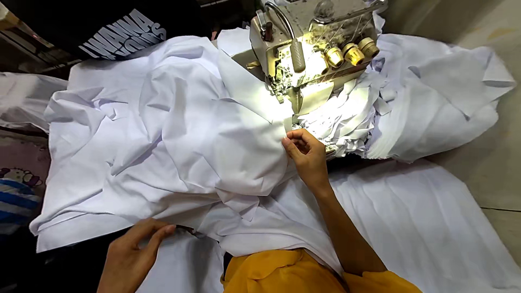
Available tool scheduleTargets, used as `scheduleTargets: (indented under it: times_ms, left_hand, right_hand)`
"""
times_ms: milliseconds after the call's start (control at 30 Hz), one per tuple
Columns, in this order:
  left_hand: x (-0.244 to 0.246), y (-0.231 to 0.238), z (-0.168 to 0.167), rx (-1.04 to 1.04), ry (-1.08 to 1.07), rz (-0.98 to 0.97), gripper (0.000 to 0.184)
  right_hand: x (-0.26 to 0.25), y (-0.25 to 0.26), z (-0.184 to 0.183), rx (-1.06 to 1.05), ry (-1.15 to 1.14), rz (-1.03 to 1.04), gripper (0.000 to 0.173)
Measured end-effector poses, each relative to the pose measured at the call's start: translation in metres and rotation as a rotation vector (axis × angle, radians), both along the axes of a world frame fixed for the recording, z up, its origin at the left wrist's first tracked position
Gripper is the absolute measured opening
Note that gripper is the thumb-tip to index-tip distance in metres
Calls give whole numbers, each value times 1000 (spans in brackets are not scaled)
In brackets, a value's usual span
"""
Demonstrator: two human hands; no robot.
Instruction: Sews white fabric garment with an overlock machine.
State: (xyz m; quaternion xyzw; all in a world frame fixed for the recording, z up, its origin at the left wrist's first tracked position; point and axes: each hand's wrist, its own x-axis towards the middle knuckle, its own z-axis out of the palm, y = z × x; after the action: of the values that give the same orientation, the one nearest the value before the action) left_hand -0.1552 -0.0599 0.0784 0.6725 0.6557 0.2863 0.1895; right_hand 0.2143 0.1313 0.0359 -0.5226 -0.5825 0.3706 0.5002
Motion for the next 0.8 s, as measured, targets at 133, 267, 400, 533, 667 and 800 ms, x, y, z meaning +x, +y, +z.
scheduleTargets:
  times_ms: [133, 267, 400, 533, 667, 800]
  left_hand:
    - [63, 105, 38, 352, -65, -280, 19]
    - [135, 197, 42, 419, 139, -510, 27]
    - [175, 234, 29, 394, 291, -544, 35]
    - [180, 246, 30, 404, 215, -455, 21]
    - [175, 257, 37, 422, 134, -388, 14]
    - [173, 271, 50, 432, -67, -305, 18]
  right_hand:
    - [2, -5, 1, 8, 10, -7, 11]
    - [3, -7, 0, 3, 21, -17, 12]
    - [2, -9, -1, -27, 19, 4, 17]
    - [0, -9, -3, -45, 5, 13, 19]
    - [0, -11, -2, -4, 42, 12, 16]
    - [1, -18, -5, 58, 93, 19, 15]
